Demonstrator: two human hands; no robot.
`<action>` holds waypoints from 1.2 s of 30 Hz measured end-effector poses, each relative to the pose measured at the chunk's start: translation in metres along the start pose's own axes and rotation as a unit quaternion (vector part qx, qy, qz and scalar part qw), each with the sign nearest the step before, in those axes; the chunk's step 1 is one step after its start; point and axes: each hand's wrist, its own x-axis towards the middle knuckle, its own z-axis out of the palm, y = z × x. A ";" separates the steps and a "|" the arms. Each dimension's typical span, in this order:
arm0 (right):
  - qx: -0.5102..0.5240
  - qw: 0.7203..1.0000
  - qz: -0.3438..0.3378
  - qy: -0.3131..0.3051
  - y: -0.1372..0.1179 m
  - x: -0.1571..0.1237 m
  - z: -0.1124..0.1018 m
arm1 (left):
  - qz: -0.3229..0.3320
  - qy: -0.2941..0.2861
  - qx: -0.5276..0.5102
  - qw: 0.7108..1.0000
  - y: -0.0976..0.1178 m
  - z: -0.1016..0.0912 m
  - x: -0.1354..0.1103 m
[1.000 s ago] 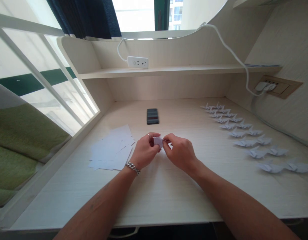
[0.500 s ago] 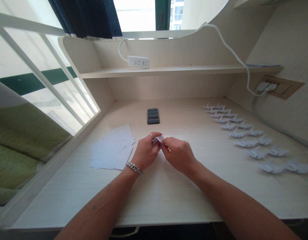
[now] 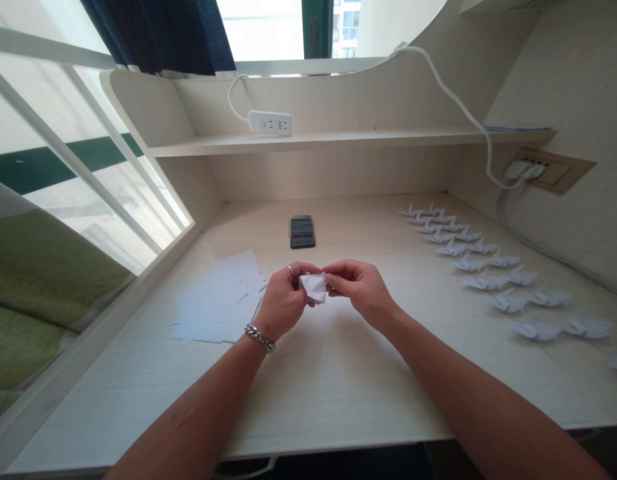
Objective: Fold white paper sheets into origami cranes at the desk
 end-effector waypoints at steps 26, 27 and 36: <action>-0.213 0.970 -0.114 -0.030 -0.009 -0.007 0.002 | 0.007 0.029 0.241 0.970 0.001 0.003 -0.004; -0.252 0.959 -0.130 -0.025 -0.009 -0.009 0.003 | 0.023 0.032 0.296 0.954 0.002 0.002 -0.005; -0.495 0.852 -0.166 0.041 -0.007 -0.015 0.007 | 0.052 0.006 0.486 0.873 0.005 0.005 -0.005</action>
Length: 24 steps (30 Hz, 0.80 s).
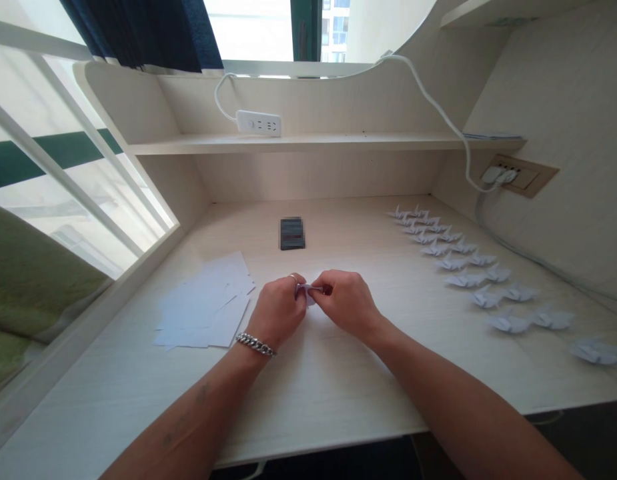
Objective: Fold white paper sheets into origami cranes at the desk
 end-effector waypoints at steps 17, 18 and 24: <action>-0.025 0.999 -0.002 0.019 -0.003 0.001 -0.004 | -0.056 -0.013 -0.021 0.998 -0.005 0.001 0.002; -0.026 1.000 -0.006 0.014 -0.004 0.002 -0.004 | -0.061 -0.011 -0.031 0.998 -0.006 0.002 0.003; -0.077 0.997 -0.010 -0.001 -0.012 0.012 -0.007 | -0.064 0.017 -0.093 0.993 -0.010 0.004 0.003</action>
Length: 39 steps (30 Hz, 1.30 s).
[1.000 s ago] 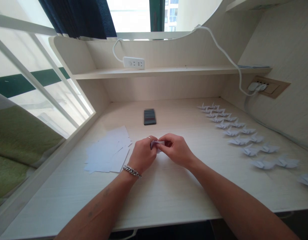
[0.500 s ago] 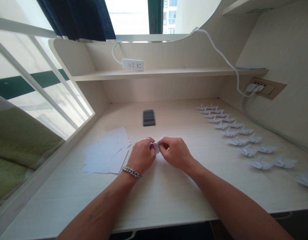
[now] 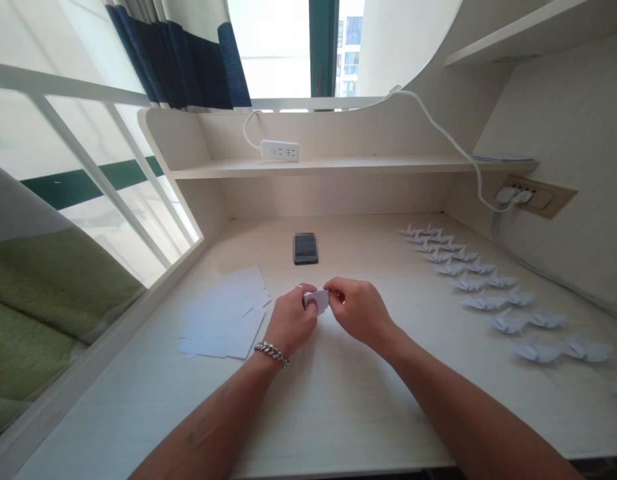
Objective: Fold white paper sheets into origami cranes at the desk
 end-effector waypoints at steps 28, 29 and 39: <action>0.250 0.967 0.007 0.041 0.000 0.002 0.020 | 0.005 -0.009 -0.222 0.975 -0.006 0.008 0.001; 0.261 0.965 0.011 0.040 0.001 0.003 0.020 | 0.000 -0.005 -0.228 0.974 -0.007 0.008 0.001; 0.420 0.905 0.067 0.008 0.004 0.005 0.028 | -0.054 0.027 -0.268 0.961 -0.009 0.006 0.005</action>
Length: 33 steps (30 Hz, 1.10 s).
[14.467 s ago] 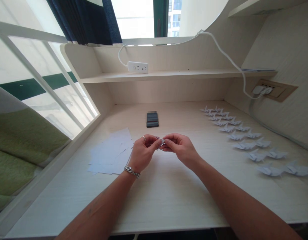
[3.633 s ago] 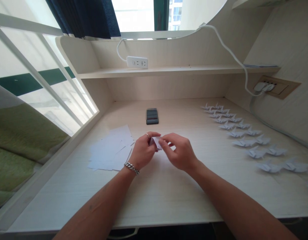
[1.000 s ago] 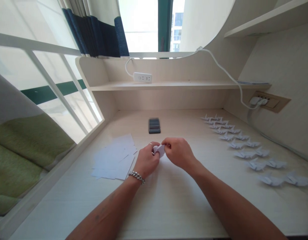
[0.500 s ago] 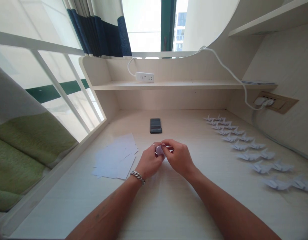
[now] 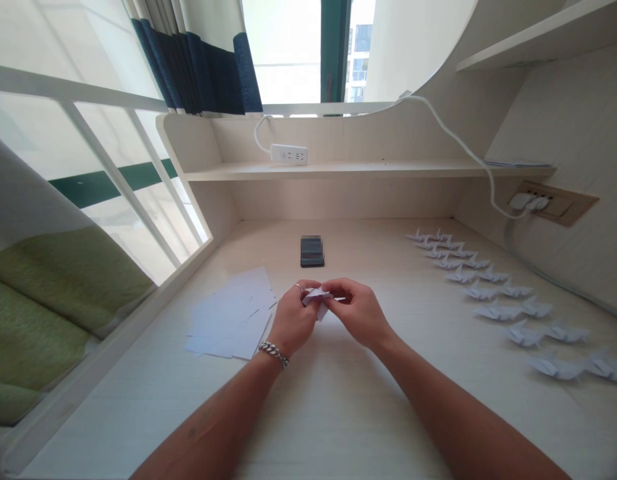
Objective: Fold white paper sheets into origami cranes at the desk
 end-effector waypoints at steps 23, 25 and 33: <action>0.264 0.947 0.164 -0.086 0.004 0.006 -0.010 | 0.031 -0.040 -0.057 0.997 0.003 -0.003 0.001; 0.253 0.951 0.165 -0.071 0.004 0.006 -0.009 | 0.036 -0.041 -0.049 0.997 0.005 -0.003 0.000; 0.152 0.982 0.101 -0.045 0.009 0.007 -0.009 | 0.043 -0.057 -0.068 0.995 0.007 -0.004 -0.001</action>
